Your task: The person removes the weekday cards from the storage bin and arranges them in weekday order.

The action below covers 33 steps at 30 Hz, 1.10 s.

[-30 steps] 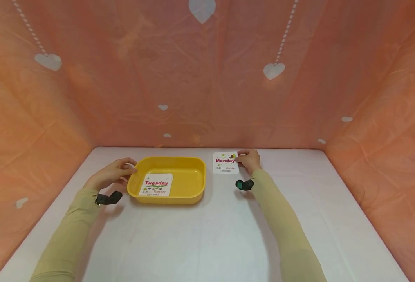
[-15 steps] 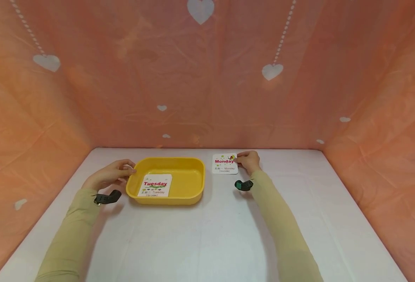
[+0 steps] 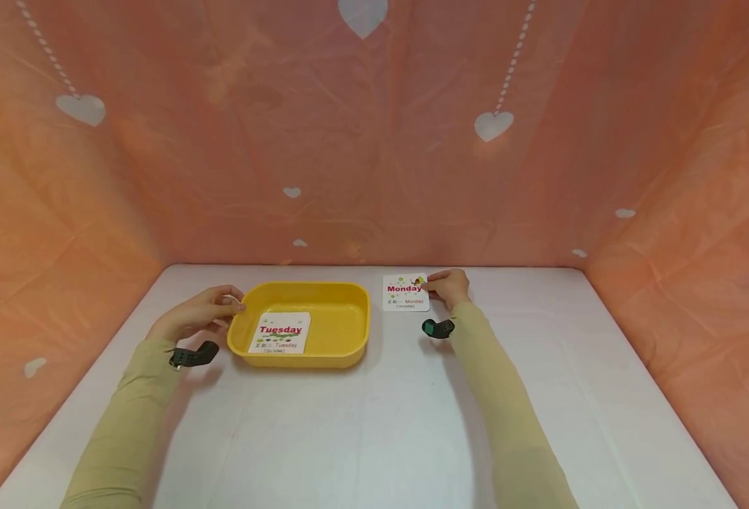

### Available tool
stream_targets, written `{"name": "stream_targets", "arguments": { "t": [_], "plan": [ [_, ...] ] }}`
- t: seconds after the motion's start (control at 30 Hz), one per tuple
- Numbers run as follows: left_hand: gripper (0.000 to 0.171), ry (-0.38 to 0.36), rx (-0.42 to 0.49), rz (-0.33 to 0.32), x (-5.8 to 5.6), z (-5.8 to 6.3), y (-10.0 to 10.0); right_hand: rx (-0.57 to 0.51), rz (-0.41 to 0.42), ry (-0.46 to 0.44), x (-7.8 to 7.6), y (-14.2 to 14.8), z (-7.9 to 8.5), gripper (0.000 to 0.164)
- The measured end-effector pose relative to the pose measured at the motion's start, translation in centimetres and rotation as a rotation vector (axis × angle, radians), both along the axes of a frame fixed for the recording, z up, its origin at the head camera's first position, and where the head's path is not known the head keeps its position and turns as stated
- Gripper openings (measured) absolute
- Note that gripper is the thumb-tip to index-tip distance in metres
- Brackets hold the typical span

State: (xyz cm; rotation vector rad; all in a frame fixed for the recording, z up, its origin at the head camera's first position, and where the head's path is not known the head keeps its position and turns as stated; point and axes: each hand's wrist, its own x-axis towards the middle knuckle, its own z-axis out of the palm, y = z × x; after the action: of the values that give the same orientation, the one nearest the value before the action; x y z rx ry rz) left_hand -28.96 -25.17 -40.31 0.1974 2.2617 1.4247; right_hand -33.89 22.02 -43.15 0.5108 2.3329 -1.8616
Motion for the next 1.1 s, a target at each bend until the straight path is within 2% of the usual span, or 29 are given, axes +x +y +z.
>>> {"name": "stream_targets", "arguments": {
  "t": [0.37,0.67,0.9,1.1],
  "plan": [
    [0.034,0.002,-0.036,0.013,0.18,0.47,0.30,0.177,0.041,0.053,-0.18,0.13,0.21,0.031],
    [0.033,0.002,-0.026,0.007,0.24,0.57,0.31,0.196,0.052,0.019,-0.25,-0.03,0.41,0.030],
    [0.034,0.008,-0.039,-0.001,0.18,0.64,0.30,0.237,0.050,0.065,0.29,-0.36,0.63,0.023],
    [0.034,0.006,-0.043,0.003,0.18,0.62,0.23,0.176,0.054,0.088,0.54,-0.50,0.99,0.020]
  ]
}}
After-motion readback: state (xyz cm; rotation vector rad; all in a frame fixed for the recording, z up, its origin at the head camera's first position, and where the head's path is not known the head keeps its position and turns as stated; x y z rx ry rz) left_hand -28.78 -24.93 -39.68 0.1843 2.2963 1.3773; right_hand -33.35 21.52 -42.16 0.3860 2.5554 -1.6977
